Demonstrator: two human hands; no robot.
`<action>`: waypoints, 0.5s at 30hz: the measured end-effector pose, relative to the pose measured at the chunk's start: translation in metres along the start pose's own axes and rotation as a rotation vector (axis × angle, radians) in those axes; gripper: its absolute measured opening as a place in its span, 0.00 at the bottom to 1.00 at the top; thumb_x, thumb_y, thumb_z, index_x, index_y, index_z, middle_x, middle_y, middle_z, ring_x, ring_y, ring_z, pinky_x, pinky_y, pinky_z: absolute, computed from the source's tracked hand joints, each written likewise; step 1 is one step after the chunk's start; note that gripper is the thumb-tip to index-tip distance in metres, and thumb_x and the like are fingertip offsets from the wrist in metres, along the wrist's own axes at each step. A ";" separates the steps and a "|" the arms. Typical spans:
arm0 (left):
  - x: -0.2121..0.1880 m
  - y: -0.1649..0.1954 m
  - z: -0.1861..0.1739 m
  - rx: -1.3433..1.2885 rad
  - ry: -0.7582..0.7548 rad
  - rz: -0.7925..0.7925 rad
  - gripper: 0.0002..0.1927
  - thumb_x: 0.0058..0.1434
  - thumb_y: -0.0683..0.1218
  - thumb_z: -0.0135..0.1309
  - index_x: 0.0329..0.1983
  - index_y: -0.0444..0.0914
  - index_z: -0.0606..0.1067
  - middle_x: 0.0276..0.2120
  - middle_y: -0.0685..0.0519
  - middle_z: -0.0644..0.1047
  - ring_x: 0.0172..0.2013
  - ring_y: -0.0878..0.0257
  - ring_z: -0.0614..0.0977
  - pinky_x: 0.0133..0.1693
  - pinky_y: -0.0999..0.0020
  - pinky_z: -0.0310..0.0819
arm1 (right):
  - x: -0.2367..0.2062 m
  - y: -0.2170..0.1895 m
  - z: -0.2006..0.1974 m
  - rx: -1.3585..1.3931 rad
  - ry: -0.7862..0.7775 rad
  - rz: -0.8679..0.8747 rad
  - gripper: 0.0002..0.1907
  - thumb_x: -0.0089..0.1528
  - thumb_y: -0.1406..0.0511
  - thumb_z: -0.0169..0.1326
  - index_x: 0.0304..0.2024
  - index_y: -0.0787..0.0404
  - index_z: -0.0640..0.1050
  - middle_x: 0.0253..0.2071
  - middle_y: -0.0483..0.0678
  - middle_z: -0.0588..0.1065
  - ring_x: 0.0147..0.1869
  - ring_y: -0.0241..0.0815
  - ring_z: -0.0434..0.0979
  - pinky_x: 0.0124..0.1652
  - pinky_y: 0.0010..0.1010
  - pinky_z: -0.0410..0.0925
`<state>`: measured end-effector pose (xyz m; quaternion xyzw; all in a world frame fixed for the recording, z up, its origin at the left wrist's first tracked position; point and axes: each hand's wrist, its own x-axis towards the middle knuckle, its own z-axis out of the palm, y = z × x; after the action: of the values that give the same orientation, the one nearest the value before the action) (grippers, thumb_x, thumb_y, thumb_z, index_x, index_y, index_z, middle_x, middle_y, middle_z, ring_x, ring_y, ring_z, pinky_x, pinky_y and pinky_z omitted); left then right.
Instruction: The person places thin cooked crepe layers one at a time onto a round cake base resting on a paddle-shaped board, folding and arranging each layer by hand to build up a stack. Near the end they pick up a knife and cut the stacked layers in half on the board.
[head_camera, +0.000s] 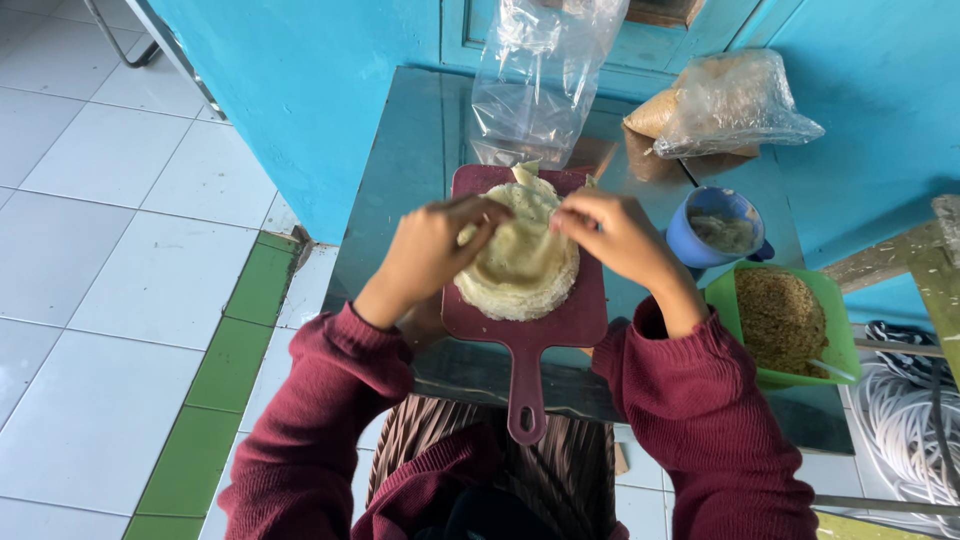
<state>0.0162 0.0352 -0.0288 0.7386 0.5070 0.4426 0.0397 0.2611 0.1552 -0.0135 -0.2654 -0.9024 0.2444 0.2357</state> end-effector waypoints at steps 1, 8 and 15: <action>0.008 -0.008 0.002 0.072 0.014 -0.012 0.07 0.67 0.46 0.54 0.44 0.46 0.81 0.41 0.57 0.83 0.37 0.56 0.85 0.37 0.60 0.80 | 0.006 0.003 0.001 0.018 0.049 0.125 0.06 0.65 0.65 0.58 0.41 0.61 0.82 0.35 0.46 0.79 0.35 0.43 0.76 0.36 0.31 0.68; 0.031 -0.041 0.031 0.246 -0.047 -0.168 0.07 0.65 0.53 0.58 0.42 0.49 0.81 0.42 0.57 0.81 0.36 0.51 0.84 0.36 0.56 0.79 | 0.020 0.003 0.021 -0.119 0.210 0.048 0.07 0.62 0.66 0.62 0.40 0.61 0.80 0.38 0.49 0.78 0.42 0.45 0.80 0.40 0.34 0.71; 0.025 -0.032 0.049 0.232 0.097 -0.120 0.07 0.62 0.52 0.60 0.38 0.46 0.77 0.38 0.57 0.79 0.42 0.57 0.83 0.38 0.59 0.78 | 0.008 -0.002 0.029 -0.202 0.311 -0.034 0.06 0.59 0.69 0.61 0.38 0.62 0.77 0.36 0.49 0.77 0.43 0.49 0.78 0.42 0.39 0.70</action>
<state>0.0297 0.0891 -0.0590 0.6841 0.5994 0.4132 -0.0440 0.2388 0.1493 -0.0324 -0.3071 -0.8794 0.1043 0.3485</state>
